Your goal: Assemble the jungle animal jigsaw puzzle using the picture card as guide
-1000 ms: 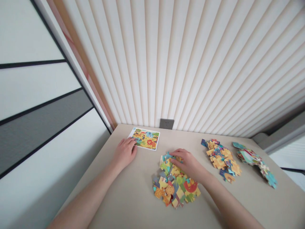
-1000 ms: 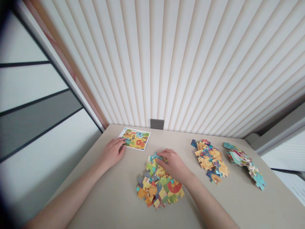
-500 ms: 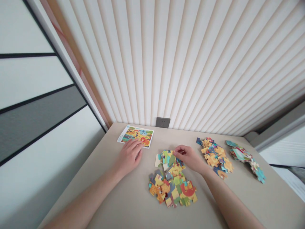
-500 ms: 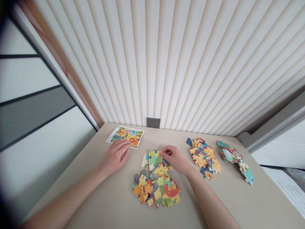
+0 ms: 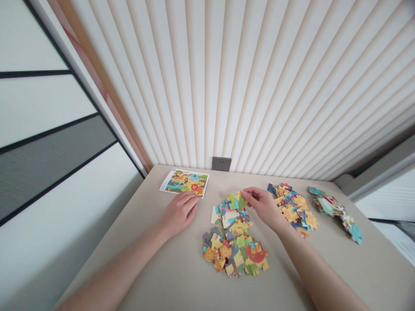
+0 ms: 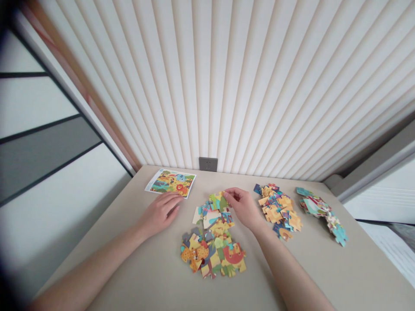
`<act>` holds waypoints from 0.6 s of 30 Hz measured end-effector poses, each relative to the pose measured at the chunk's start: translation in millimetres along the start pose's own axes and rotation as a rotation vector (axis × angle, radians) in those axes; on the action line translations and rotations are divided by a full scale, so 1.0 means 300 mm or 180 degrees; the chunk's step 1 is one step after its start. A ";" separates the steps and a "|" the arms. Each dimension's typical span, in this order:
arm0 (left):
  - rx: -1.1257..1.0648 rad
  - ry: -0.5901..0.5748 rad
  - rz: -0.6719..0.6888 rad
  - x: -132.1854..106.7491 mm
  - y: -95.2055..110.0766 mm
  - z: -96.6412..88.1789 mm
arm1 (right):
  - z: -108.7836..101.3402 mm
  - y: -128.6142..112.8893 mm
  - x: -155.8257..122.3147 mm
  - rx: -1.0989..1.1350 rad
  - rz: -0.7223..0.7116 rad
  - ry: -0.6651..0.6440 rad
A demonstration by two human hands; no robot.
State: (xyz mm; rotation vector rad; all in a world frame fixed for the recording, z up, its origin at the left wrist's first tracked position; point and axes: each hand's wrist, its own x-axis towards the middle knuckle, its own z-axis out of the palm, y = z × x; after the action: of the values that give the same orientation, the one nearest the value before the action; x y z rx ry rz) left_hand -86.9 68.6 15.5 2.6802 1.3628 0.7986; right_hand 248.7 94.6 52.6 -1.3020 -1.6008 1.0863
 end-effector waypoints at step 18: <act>-0.0805 -0.0538 0.0612 -0.003 0.230 -0.114 | 0.206 -0.196 -0.162 -0.0025 -0.0253 -0.0653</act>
State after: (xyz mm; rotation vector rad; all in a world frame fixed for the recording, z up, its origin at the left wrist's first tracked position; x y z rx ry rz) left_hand -51.4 18.6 62.0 2.6328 0.9122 0.6857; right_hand 180.4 32.0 85.4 -1.1515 -1.7929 1.1964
